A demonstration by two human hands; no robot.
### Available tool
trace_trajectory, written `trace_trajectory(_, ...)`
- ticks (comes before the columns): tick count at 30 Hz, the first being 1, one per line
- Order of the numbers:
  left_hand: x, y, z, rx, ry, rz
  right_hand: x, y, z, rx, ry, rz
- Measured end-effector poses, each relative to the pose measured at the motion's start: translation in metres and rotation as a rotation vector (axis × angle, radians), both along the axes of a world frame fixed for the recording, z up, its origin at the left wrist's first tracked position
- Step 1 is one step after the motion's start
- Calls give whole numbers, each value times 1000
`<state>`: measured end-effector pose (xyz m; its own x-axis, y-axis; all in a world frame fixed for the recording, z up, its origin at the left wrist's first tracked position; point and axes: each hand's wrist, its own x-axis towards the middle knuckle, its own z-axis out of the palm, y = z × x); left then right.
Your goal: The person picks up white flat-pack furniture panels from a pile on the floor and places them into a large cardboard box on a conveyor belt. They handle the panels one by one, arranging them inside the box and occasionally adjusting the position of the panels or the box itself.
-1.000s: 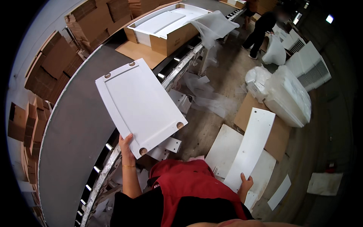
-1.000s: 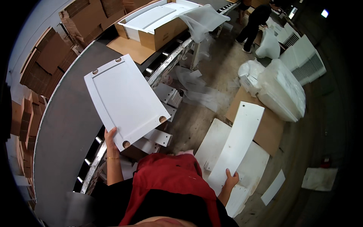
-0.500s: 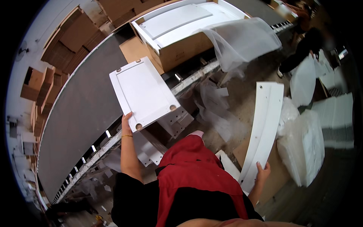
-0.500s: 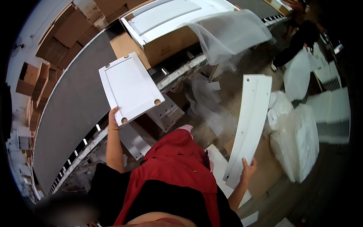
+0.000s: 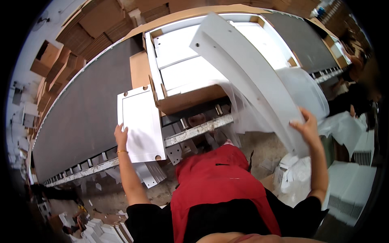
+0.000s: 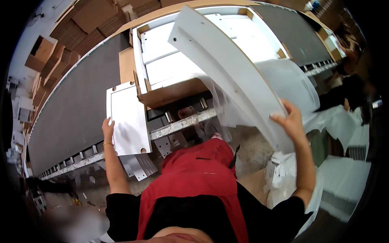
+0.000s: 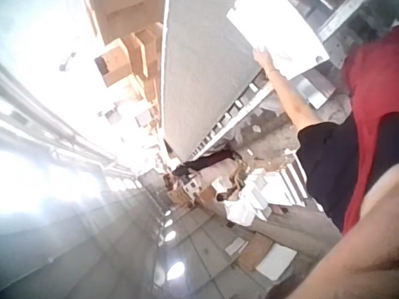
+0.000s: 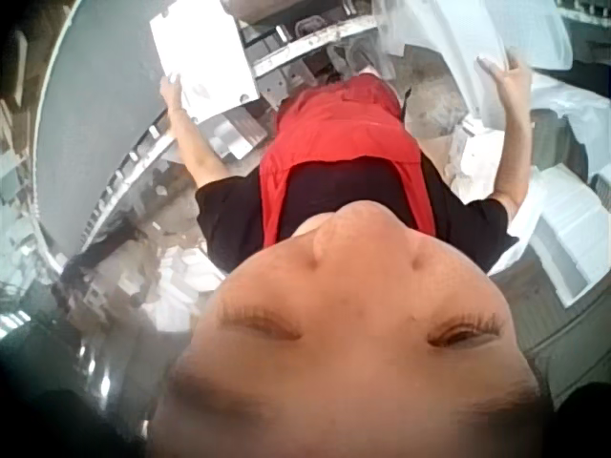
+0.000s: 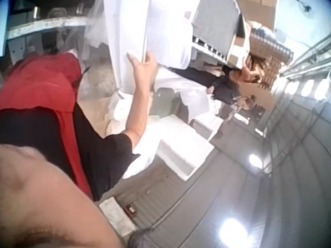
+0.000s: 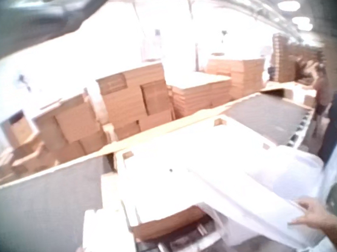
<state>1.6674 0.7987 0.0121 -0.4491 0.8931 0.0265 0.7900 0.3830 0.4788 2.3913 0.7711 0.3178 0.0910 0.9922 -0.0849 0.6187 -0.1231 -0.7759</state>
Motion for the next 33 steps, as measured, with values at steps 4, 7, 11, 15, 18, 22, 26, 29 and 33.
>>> trace_trajectory(4, 140, 65, 103, 363, 131, -50, 10, 186, 32, 25, -182, 393)
trace_trajectory(7, 219, 113, 154, 497, 265, -168, -2, 310, 20, -4, -203, 658)
trace_trajectory(11, 288, 170, 185, 337, 493, -259, -24, 408, -38, -276, -7, 884)
trace_trajectory(15, 321, 223, 198, -24, 572, -428, -43, 467, -101, -476, 73, 1034)
trace_trajectory(18, 323, 258, 182, -166, 614, -503, -51, 494, -143, -601, 45, 1042)
trace_trajectory(22, 312, 294, 164, -293, 599, -515, -59, 511, -174, -540, 25, 1148)
trace_trajectory(26, 299, 307, 163, -395, 464, -602, -59, 495, -174, -154, -315, 1175)
trace_trajectory(29, 304, 280, 167, -338, 514, -679, -43, 458, -159, 511, -528, 1147)
trace_trajectory(33, 316, 224, 153, -265, 372, -767, -24, 427, -163, 256, -531, 1329)
